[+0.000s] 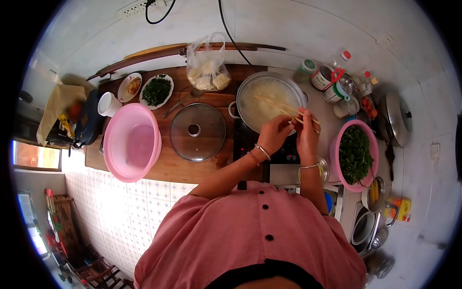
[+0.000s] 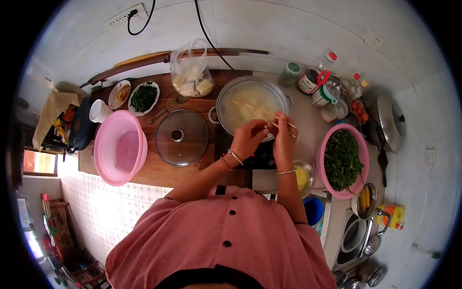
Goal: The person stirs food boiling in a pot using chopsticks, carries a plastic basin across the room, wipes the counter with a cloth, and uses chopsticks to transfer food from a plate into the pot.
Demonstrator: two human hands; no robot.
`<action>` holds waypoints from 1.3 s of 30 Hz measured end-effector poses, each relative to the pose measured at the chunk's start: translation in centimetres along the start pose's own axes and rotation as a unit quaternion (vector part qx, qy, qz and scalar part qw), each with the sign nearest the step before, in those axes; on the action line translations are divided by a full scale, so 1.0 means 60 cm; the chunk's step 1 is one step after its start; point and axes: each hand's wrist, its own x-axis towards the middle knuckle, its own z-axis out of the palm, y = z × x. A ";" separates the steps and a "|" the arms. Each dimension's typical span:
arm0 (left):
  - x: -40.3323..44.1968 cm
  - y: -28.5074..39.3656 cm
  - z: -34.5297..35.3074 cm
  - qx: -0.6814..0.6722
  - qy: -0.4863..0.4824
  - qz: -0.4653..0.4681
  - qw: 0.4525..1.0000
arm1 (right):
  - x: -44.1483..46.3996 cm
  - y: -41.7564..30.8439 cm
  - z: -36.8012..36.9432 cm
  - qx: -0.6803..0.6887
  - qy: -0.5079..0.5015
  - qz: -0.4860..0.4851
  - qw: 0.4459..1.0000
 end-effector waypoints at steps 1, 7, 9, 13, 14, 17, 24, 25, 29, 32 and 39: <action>0.002 -0.004 0.001 0.001 0.001 0.000 1.000 | -0.002 0.003 0.001 -0.016 0.002 -0.011 1.000; 0.016 -0.011 0.000 0.074 0.015 0.006 0.997 | -0.009 0.013 0.006 -0.073 -0.008 -0.060 0.996; 0.021 -0.010 -0.002 0.077 0.014 0.000 0.997 | -0.011 0.014 0.009 -0.080 -0.005 -0.068 0.994; 0.026 -0.013 -0.003 0.093 0.019 -0.003 0.995 | -0.012 0.012 0.017 -0.089 -0.005 -0.078 0.993; 0.026 -0.015 -0.002 0.095 0.019 -0.007 0.995 | -0.011 0.013 0.017 -0.097 -0.010 -0.090 0.991; 0.028 -0.024 0.000 0.097 0.015 -0.014 0.995 | -0.010 0.012 0.020 -0.105 -0.009 -0.098 0.990; 0.014 -0.043 -0.005 0.111 0.011 0.013 0.994 | 0.007 0.015 -0.008 -0.128 -0.026 -0.117 0.984; 0.014 -0.048 -0.010 0.111 0.011 0.013 0.994 | 0.013 0.016 -0.017 -0.123 -0.024 -0.125 0.984; 0.014 -0.067 -0.049 0.130 0.026 -0.043 0.990 | 0.040 0.009 -0.049 -0.149 0.000 -0.119 0.982; 0.019 -0.075 -0.077 0.194 0.062 0.019 0.979 | 0.065 0.020 -0.066 -0.171 0.011 -0.117 0.978; 0.033 -0.066 -0.127 0.230 0.110 -0.023 0.967 | 0.126 0.108 -0.062 -0.298 -0.008 -0.128 0.946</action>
